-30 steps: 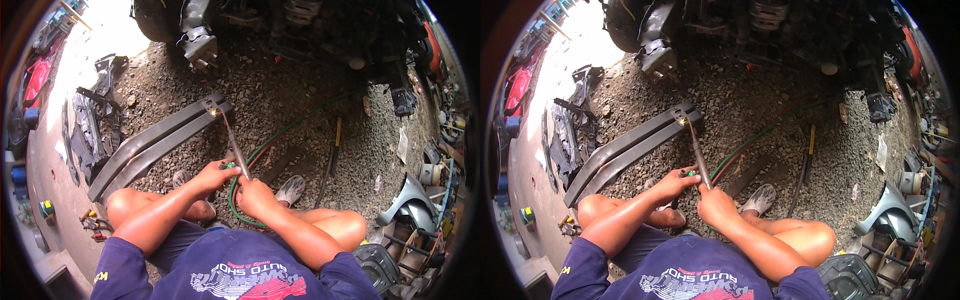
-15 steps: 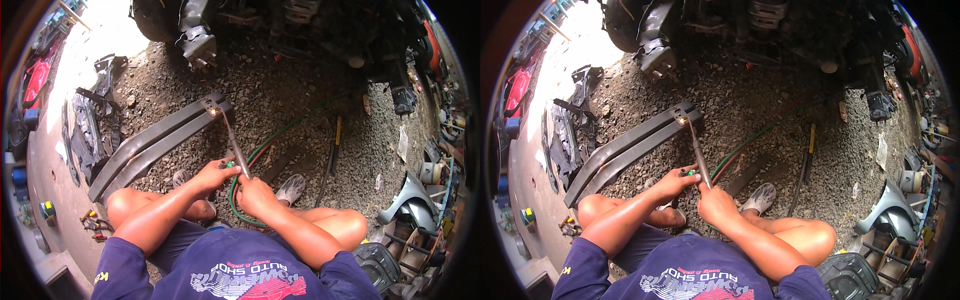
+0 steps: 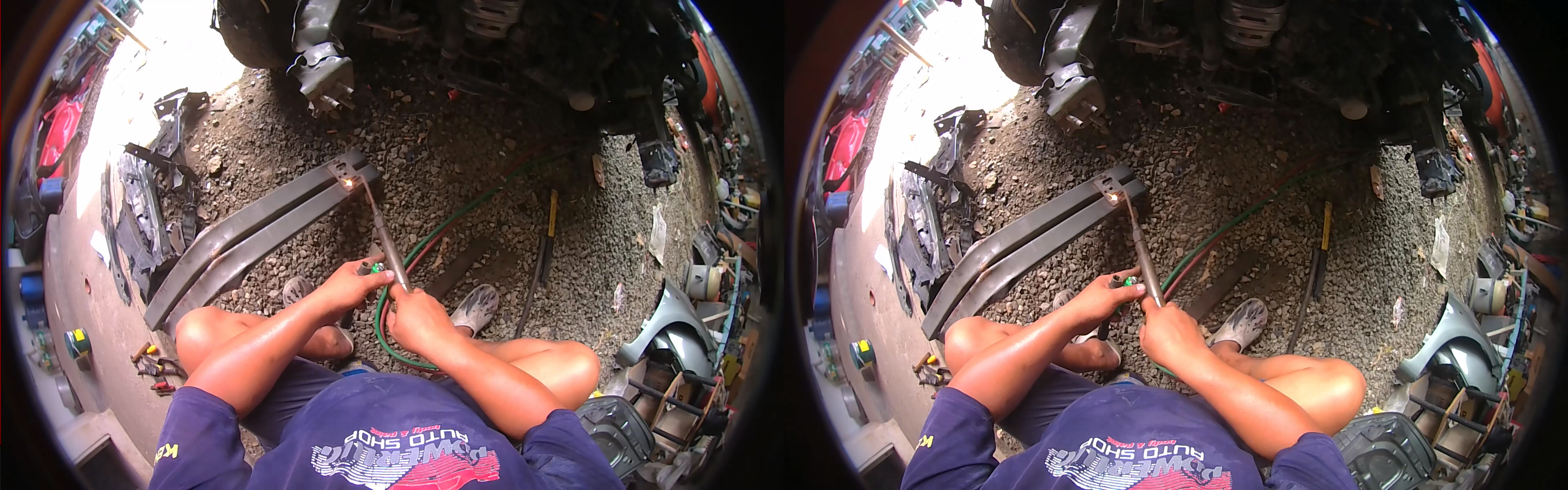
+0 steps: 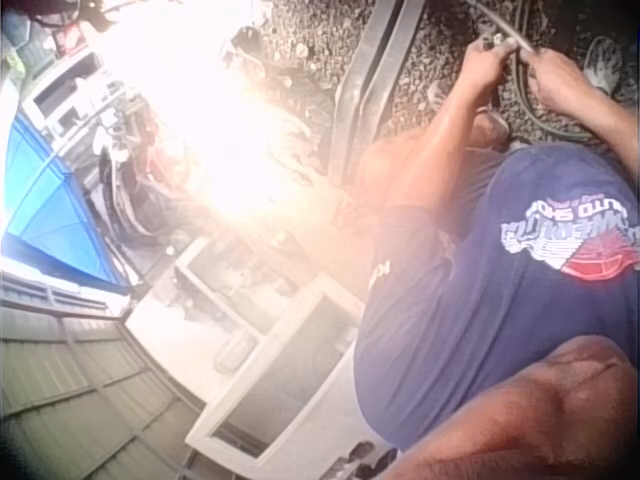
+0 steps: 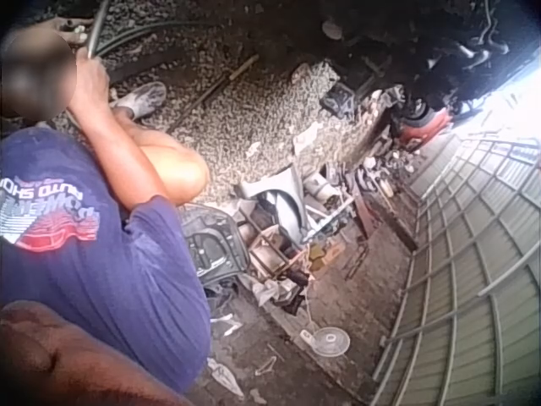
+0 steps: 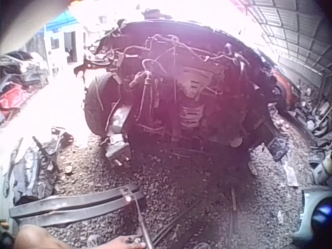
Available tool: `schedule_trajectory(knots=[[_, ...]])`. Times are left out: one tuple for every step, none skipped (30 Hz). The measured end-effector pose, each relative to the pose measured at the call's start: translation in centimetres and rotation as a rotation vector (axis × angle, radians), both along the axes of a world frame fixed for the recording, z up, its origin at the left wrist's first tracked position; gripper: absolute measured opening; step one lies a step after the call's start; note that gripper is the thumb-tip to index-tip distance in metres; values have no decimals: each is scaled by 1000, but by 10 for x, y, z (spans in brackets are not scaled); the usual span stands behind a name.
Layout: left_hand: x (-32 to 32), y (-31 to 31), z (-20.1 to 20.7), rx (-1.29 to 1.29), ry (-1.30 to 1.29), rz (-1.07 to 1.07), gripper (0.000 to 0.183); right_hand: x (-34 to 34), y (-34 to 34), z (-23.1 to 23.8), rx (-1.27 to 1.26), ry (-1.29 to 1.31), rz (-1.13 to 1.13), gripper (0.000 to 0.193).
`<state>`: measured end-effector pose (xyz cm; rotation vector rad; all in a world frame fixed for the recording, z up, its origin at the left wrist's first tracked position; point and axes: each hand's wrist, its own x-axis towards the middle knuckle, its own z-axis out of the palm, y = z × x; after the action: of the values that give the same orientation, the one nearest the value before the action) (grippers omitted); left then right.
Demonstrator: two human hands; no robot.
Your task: The person is using a cutting torch to heat or cut a metal car frame component and then bolting it.
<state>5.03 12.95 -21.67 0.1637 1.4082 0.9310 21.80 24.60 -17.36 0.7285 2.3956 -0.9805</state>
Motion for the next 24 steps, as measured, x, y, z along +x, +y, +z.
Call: schedule_trajectory(knots=[[0,0,0,0,1,0,74,0,0,0,3,7,-3,41],[0,0,0,-5,3,0,73,0,0,0,3,7,-3,41],[0,0,0,-9,5,0,73,0,0,0,2,8,-3,41],[1,0,0,-9,5,0,73,0,0,0,1,8,-3,41],[1,0,-1,-13,12,1,73,0,0,0,1,8,-3,41],[1,0,-1,-17,18,1,73,0,0,0,-2,5,-3,41],[1,0,-2,-16,19,1,73,0,0,0,-3,3,-3,42],[1,0,-2,-14,13,0,73,0,0,0,-3,4,-3,42],[1,-1,-2,-12,8,0,73,0,0,1,-8,-3,-4,41],[1,0,-2,-13,8,-1,73,0,0,0,-14,-10,-6,41],[0,0,-1,-9,1,-5,73,-1,0,0,-15,-11,-7,41],[0,0,0,-5,-5,-10,74,-1,0,0,-14,-9,-8,40],[0,0,0,-4,-4,-9,74,-1,0,1,-11,-5,-8,40],[1,0,-1,-1,0,-6,74,-1,0,1,-11,-5,-8,40],[1,0,-1,2,4,-2,75,-1,0,2,-12,-4,-10,40],[1,0,-2,2,4,-2,75,-1,0,2,-15,-3,-12,40],[1,-1,-3,0,2,2,75,-1,0,2,-15,-3,-12,40],[1,-1,-4,-2,1,6,75,-1,0,2,-12,-1,-11,40],[1,-1,-4,-2,1,5,75,-1,0,2,-8,1,-12,40],[1,0,-4,-4,1,5,75,-1,0,2,-8,0,-13,40],[1,0,-3,-5,1,5,75,-1,0,1,-9,-3,-13,40],[1,0,-3,-5,1,5,75,-1,0,1,-11,-6,-12,39],[1,0,-3,-4,-3,9,74,-1,0,1,-11,-6,-13,39],[1,0,-3,-3,-6,13,74,-1,0,2,-11,-4,-12,39]])
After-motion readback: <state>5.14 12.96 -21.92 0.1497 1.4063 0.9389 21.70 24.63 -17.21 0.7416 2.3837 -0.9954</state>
